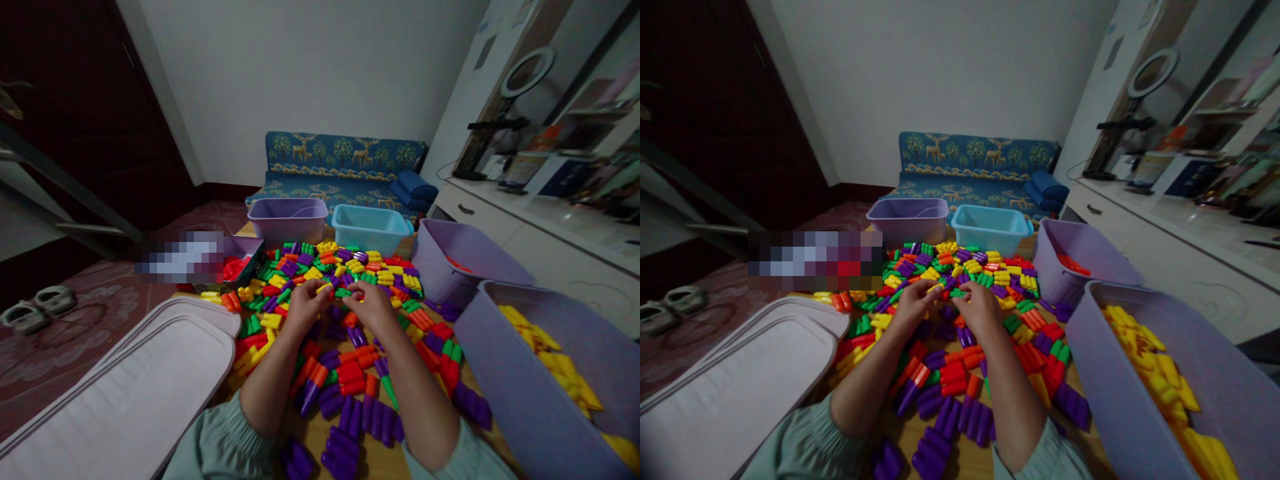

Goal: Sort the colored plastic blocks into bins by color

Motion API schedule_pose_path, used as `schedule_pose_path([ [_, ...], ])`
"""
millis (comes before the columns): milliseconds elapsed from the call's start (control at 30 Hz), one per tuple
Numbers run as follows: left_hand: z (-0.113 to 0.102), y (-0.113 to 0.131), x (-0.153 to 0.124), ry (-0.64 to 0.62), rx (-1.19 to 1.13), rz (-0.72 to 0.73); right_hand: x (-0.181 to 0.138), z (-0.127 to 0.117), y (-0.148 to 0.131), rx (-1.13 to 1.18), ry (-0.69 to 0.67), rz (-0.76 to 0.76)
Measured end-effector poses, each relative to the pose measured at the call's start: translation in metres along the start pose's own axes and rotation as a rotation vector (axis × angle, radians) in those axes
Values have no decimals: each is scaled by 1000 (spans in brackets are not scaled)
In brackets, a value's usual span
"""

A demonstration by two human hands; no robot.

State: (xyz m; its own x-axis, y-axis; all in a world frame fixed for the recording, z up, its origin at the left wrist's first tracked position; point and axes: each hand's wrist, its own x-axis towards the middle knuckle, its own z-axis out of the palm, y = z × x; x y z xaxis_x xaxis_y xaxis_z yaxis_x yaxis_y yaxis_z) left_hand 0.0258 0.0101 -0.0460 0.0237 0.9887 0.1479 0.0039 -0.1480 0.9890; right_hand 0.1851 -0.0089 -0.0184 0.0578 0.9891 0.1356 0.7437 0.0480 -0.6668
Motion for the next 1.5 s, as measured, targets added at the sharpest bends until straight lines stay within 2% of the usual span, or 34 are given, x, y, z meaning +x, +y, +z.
schedule_pose_path([
  [133,-3,1,2,92,-84,-66,8,-13,16,29,25,-28],
  [200,-3,1,1,93,-146,-114,13,-21,25,32,146,-83],
  [300,-2,2,0,104,-193,-145,18,-32,45,-138,352,-121],
  [367,-1,3,-1,109,-207,-149,19,-35,62,-263,382,-54],
  [467,0,4,-2,90,-229,-166,17,-34,80,-369,269,47],
  [533,0,4,-2,76,-246,-176,14,-33,82,-389,187,40],
  [667,-1,3,-1,76,-261,-183,9,-36,63,-360,74,-56],
  [867,-1,-1,0,91,-285,-164,7,-39,38,-127,-153,-121],
  [933,-1,-2,0,94,-304,-171,9,-39,35,-87,-125,-79],
  [1033,-2,0,0,73,-411,-226,10,-37,30,-133,24,26],
  [1100,-4,4,0,38,-527,-276,8,-31,24,-208,63,-7],
  [1167,-8,9,0,-13,-682,-349,4,-22,17,-281,10,-146],
  [1267,-15,16,-1,-106,-993,-452,-4,-7,9,-361,-146,-325],
  [1333,-19,17,0,-142,-1170,-449,-7,0,5,-389,-218,-354],
  [1400,-21,14,1,-156,-1251,-413,-7,2,3,-394,-241,-352],
  [1500,-21,8,2,-185,-1281,-387,-5,0,1,-325,-178,-295],
])
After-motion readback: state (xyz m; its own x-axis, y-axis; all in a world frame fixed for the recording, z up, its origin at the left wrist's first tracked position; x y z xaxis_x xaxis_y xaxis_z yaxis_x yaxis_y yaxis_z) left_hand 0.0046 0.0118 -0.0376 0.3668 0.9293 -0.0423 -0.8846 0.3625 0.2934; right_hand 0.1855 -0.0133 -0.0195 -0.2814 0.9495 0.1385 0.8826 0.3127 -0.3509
